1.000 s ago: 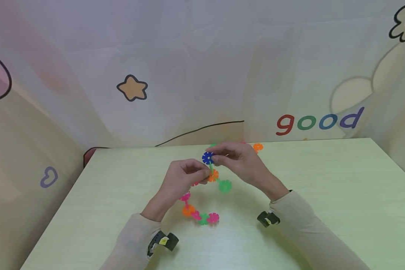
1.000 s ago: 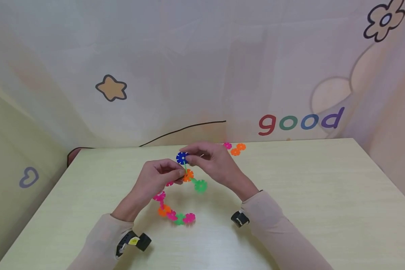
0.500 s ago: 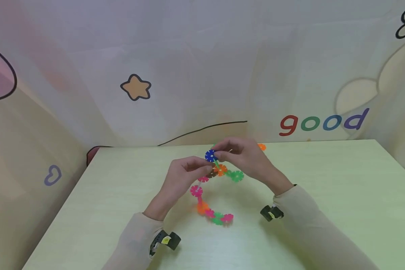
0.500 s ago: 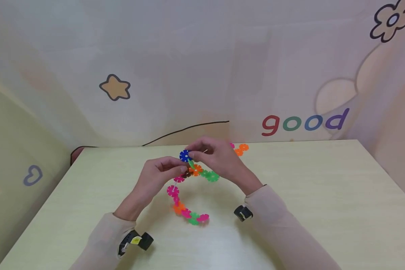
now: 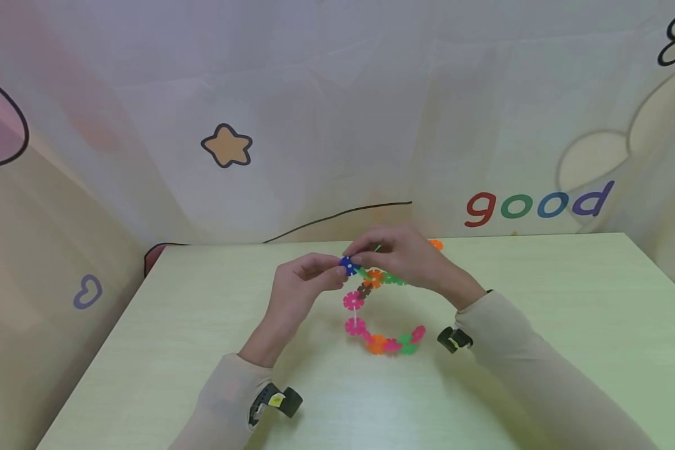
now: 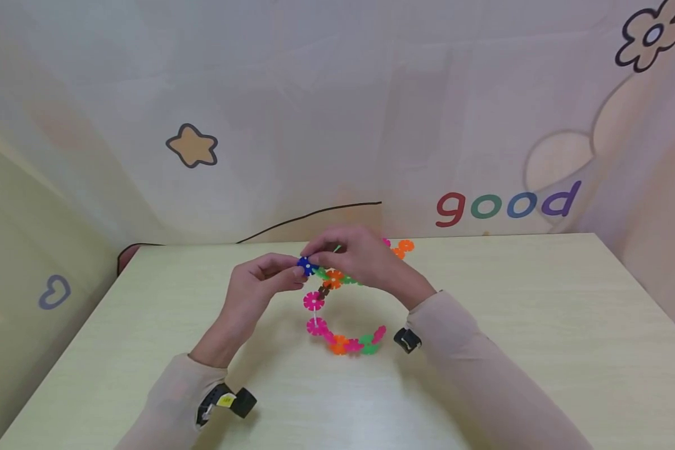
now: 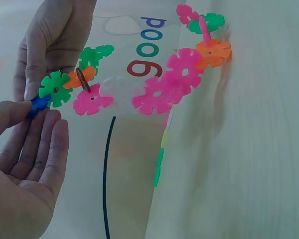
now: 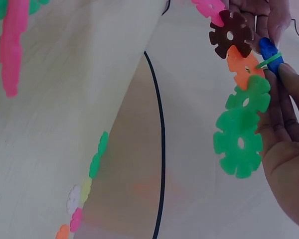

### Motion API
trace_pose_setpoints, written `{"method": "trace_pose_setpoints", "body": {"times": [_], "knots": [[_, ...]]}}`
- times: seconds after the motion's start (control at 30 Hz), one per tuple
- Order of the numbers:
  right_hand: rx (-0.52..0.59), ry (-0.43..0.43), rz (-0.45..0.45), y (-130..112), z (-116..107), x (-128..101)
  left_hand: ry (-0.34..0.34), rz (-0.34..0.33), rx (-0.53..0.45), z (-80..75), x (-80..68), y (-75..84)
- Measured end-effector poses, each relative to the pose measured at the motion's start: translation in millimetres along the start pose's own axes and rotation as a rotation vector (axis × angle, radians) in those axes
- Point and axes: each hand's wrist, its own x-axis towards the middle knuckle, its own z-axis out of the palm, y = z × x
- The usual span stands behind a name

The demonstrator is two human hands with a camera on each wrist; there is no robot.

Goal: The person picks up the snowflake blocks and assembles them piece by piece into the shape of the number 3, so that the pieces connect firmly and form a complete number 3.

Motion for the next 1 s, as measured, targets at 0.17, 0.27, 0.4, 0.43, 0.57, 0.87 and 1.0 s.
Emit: {"method": "trace_pose_setpoints", "body": {"times": [0.17,0.27,0.4,0.43,0.57,0.87,1.0], "knots": [[-0.023,-0.025,0.01,0.7,-0.6,1.2,0.013,-0.015,-0.027,-0.4,0.0,-1.9],[-0.055,-0.009,0.07,4.2,-8.0,-0.6,0.018,-0.028,-0.037,-0.7,0.0,-1.9],[-0.097,0.061,0.154,18.0,-27.0,-2.3,0.019,-0.047,-0.046,-0.9,0.7,-1.1],[-0.106,0.079,0.17,23.4,-32.6,-2.5,0.02,-0.051,-0.049,-0.9,0.9,-1.0],[-0.137,0.144,0.242,48.6,-56.0,-5.8,0.02,-0.062,-0.06,-0.6,1.2,-1.3],[-0.29,0.106,0.452,102.6,-79.5,-11.2,0.018,-0.073,-0.076,-0.6,1.7,-2.4],[-0.322,0.046,0.491,119.9,-80.0,-12.1,0.019,-0.08,-0.07,-0.6,1.5,-2.0]]}}
